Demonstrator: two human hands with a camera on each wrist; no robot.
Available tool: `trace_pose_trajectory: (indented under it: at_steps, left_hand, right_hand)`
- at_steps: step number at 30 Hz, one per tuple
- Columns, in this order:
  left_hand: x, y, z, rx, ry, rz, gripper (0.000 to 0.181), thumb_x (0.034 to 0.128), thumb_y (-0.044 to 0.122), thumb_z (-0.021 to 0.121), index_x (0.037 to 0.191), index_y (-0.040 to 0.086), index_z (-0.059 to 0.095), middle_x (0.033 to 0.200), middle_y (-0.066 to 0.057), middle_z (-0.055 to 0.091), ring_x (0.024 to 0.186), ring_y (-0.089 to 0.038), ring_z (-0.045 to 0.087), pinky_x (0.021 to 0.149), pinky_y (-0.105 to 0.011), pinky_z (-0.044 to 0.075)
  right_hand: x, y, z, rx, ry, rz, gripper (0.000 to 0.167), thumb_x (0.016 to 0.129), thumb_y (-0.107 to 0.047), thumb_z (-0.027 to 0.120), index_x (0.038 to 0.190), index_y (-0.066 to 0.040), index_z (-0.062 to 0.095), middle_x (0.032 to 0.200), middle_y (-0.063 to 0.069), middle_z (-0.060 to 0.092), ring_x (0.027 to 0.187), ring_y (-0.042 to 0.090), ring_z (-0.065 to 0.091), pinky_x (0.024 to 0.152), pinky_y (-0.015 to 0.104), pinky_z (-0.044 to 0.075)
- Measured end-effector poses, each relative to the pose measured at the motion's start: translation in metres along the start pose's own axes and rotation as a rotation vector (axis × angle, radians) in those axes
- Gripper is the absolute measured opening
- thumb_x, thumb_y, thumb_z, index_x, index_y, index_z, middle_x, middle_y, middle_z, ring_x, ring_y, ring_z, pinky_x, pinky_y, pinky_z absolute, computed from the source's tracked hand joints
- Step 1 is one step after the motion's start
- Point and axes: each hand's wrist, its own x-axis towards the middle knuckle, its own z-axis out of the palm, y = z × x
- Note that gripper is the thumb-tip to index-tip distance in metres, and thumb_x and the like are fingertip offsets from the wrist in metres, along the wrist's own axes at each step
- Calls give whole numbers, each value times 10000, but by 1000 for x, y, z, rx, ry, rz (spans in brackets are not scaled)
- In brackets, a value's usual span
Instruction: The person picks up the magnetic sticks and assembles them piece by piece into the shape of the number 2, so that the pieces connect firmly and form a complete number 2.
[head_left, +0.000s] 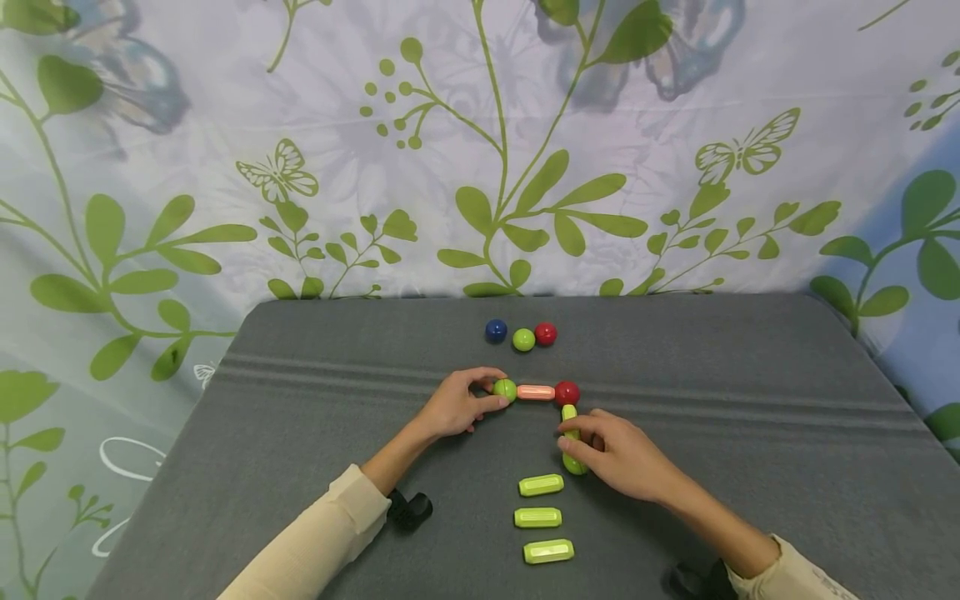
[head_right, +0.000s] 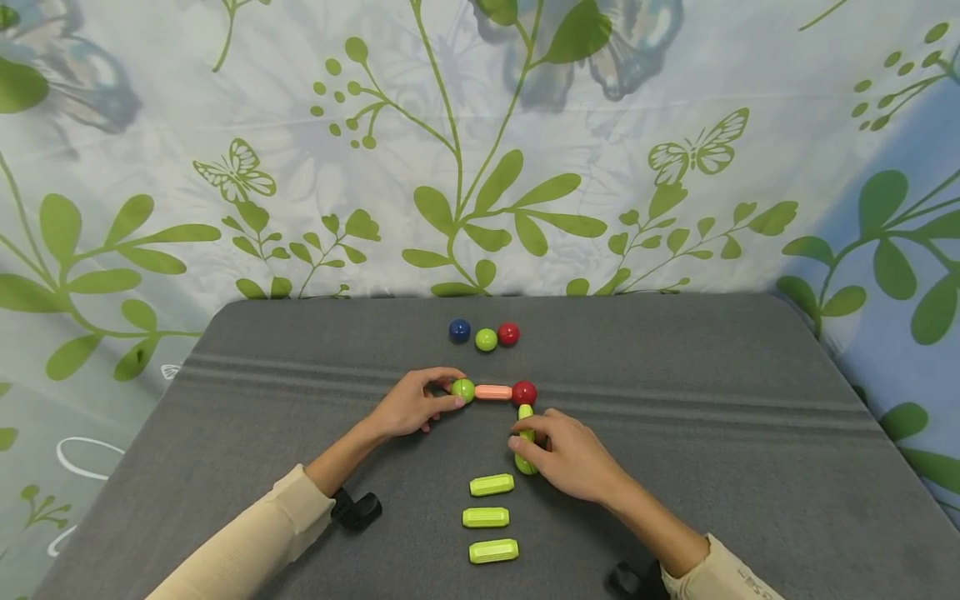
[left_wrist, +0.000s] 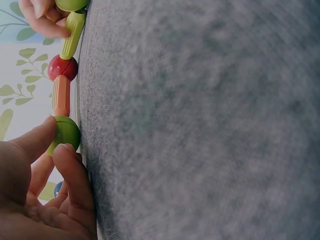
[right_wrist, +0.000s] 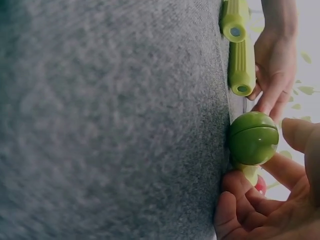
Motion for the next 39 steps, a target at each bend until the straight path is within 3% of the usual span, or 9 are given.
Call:
trace_pose_trajectory:
  at_steps: [5, 12, 19, 39]
  left_hand:
    - [0, 0, 1, 9, 3, 0, 333, 924, 186, 724, 1248, 137, 664, 1033, -54, 614, 533, -132, 535, 441, -297, 481]
    - [-1, 0, 1, 10, 6, 3, 336, 925, 184, 723, 1251, 134, 663, 1040, -57, 619, 550, -135, 545, 446, -299, 486]
    - [-1, 0, 1, 18, 6, 15, 330, 927, 173, 719, 1250, 128, 661, 1035, -60, 618, 556, -138, 550, 451, -303, 488]
    - [0, -1, 1, 41, 12, 37, 331, 921, 129, 720, 1244, 97, 659, 1029, -81, 620, 550, -134, 543, 446, -289, 489]
  right_hand:
    - [1, 0, 0, -7, -14, 10, 377, 1004, -417, 567, 1214, -132, 697, 805, -65, 522, 661, 78, 473, 569, 268, 413]
    - [3, 1, 0, -1, -6, -27, 288, 999, -355, 599, 1136, -127, 709, 798, -69, 534, 666, 70, 476, 568, 270, 410]
    - [1, 0, 3, 10, 27, 7, 233, 978, -328, 639, 1110, -149, 709, 808, -71, 545, 663, 86, 494, 570, 264, 417]
    - [-3, 1, 4, 58, 60, -25, 267, 970, -271, 659, 1168, -96, 697, 840, -57, 557, 678, 72, 515, 576, 261, 439]
